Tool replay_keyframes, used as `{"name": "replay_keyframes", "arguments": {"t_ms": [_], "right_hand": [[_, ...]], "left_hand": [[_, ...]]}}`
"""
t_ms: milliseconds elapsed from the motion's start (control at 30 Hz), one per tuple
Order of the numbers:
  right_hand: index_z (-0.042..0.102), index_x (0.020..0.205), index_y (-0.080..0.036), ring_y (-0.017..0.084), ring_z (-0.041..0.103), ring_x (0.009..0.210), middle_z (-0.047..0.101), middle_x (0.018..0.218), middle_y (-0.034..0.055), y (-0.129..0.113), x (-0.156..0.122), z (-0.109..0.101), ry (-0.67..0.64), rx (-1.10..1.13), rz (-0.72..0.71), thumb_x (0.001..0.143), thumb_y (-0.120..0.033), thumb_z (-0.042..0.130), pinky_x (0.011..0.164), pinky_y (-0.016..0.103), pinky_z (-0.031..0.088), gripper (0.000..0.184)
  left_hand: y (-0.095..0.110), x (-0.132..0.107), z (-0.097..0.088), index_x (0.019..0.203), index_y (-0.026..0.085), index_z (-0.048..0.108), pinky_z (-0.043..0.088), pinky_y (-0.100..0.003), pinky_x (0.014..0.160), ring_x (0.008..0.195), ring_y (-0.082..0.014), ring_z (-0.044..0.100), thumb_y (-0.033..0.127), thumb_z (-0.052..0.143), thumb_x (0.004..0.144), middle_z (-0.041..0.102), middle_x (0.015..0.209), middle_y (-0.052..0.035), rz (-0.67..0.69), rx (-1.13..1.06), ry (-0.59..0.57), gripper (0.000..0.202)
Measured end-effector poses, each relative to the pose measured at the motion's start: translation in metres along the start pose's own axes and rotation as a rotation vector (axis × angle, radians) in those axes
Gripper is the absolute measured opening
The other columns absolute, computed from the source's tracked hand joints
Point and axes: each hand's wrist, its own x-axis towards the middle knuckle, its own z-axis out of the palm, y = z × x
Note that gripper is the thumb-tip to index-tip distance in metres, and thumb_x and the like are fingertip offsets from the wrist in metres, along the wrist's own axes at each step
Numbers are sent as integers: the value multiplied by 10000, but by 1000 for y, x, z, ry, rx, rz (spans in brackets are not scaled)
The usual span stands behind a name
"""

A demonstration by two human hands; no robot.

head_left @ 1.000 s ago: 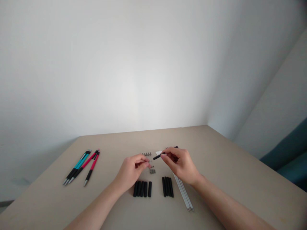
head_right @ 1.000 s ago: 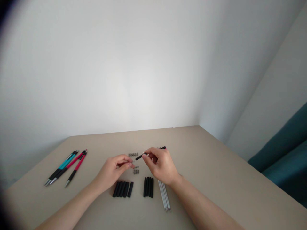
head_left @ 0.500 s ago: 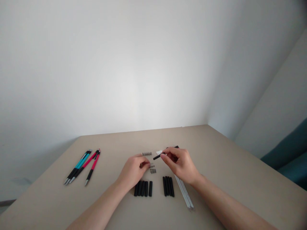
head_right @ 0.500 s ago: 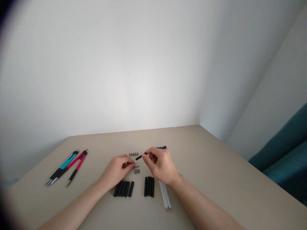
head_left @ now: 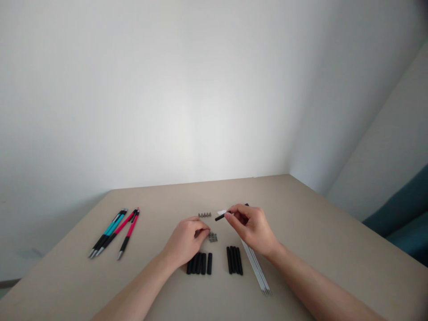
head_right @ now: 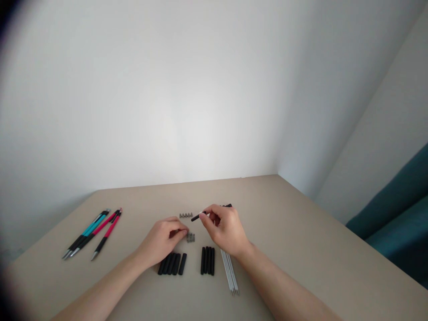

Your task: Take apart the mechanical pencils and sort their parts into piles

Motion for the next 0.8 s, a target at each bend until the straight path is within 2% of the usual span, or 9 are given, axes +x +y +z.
{"name": "replay_keyframes", "arguments": {"t_ms": [233, 433, 800], "right_hand": [[646, 748, -154, 101, 450, 485, 542, 532, -13, 5, 2, 1, -24, -125, 11, 854, -354, 505, 482, 219, 324, 267], [642, 648, -166, 103, 446, 473, 537, 493, -13, 5, 4, 2, -138, -266, 45, 817, -296, 526, 487, 222, 312, 243], [689, 713, -184, 115, 474, 482, 572, 516, -8, 8, 3, 7, -205, -313, 74, 817, -304, 539, 493, 228, 309, 218]], "left_hand": [[0, -1, -1, 828, 190, 726, 434, -254, 618, 646, -160, 590, 270, 479, 847, 688, 800, -53, -15, -61, 17, 260], [-3, -1, 1, 833, 198, 722, 470, -270, 692, 750, -177, 621, 202, 489, 821, 692, 875, -58, -10, -55, 45, 234], [-1, 0, 3, 822, 203, 726, 483, -281, 744, 785, -183, 635, 184, 493, 820, 710, 871, -51, 8, -87, 16, 234]]}}
